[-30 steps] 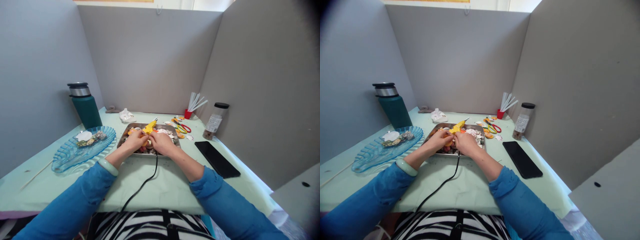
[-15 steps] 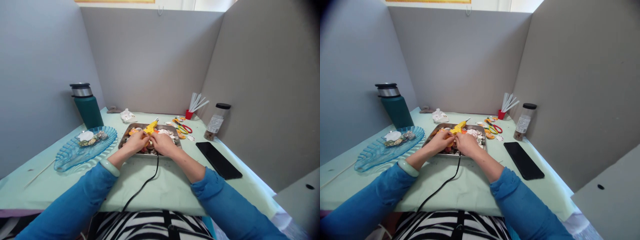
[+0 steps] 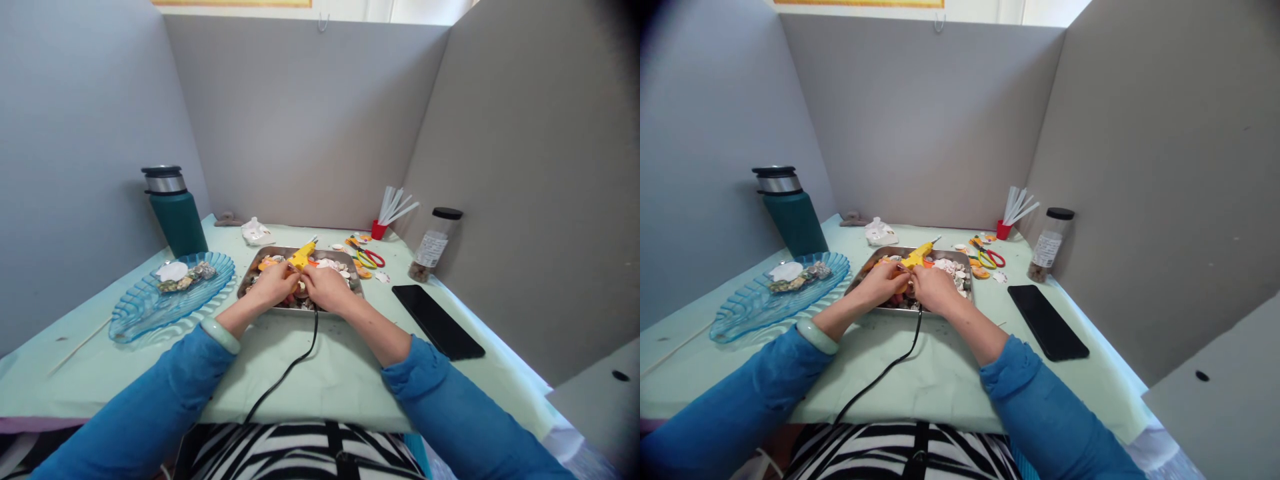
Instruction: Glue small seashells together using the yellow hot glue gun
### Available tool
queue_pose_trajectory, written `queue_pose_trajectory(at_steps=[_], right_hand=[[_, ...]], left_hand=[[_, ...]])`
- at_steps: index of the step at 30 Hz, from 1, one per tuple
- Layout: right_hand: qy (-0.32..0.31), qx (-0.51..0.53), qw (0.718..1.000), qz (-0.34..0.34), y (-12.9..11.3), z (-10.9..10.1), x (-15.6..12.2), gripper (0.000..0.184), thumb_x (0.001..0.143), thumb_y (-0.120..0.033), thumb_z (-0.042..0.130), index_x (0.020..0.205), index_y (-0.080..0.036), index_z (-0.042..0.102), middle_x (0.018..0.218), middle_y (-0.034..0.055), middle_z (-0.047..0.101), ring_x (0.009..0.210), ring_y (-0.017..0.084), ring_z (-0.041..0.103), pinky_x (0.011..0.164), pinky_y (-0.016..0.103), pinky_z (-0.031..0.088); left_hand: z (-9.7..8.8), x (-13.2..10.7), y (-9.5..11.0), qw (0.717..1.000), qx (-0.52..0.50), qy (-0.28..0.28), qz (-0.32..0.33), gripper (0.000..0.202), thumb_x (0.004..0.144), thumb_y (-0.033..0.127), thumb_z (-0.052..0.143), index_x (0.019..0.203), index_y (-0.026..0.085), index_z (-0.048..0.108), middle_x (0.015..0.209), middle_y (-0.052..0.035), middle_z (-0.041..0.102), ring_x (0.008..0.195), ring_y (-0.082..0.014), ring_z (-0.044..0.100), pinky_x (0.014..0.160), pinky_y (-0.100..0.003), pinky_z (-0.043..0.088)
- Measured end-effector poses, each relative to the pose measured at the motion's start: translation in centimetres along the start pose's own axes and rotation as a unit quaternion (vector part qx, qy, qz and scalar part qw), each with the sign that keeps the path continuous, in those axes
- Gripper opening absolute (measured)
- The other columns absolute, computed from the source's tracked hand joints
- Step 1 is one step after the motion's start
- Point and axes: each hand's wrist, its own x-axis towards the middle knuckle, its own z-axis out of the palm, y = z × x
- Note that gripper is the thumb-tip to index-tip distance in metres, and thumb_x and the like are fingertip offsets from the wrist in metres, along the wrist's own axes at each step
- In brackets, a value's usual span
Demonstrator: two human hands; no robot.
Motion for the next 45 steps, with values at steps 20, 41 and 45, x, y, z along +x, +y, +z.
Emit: queue_pose_trajectory(at_steps=[20,41,45], right_hand=[[0.037,-0.001,0.999,0.025,-0.4,-0.5,-0.2,0.033,0.101,-0.033,0.034,0.104,-0.020,0.064,0.098,0.0074,0.074,0.090,0.020,0.066,0.067,0.027,0.033],[0.021,0.013,1.000,0.013,-0.2,-0.2,-0.1,0.036,0.102,-0.034,0.033,0.107,-0.018,0.065,0.099,0.0091,0.073,0.091,0.020,0.065,0.072,0.025,0.035],[0.022,0.009,1.000,0.012,-0.1,-0.1,0.0,0.038,0.103,-0.035,0.032,0.108,-0.019,0.065,0.099,0.0092,0.073,0.091,0.020,0.065,0.072,0.026,0.036]], left_hand=[[0.0,0.2,0.2,0.987,-0.157,-0.022,-0.033,0.009,0.087,0.024,0.057,0.083,0.017,0.054,0.059,0.0011,0.065,0.037,-0.0098,0.054,0.041,-0.020,0.044],[0.0,0.1,0.4,0.987,-0.159,-0.011,-0.028,0.006,0.088,0.018,0.053,0.082,0.016,0.054,0.056,0.0017,0.064,0.034,-0.0105,0.054,0.038,-0.020,0.043],[0.1,0.1,0.3,0.988,-0.152,-0.008,-0.031,0.006,0.088,0.019,0.054,0.083,0.016,0.054,0.057,0.0018,0.064,0.035,-0.0104,0.054,0.039,-0.020,0.044]])
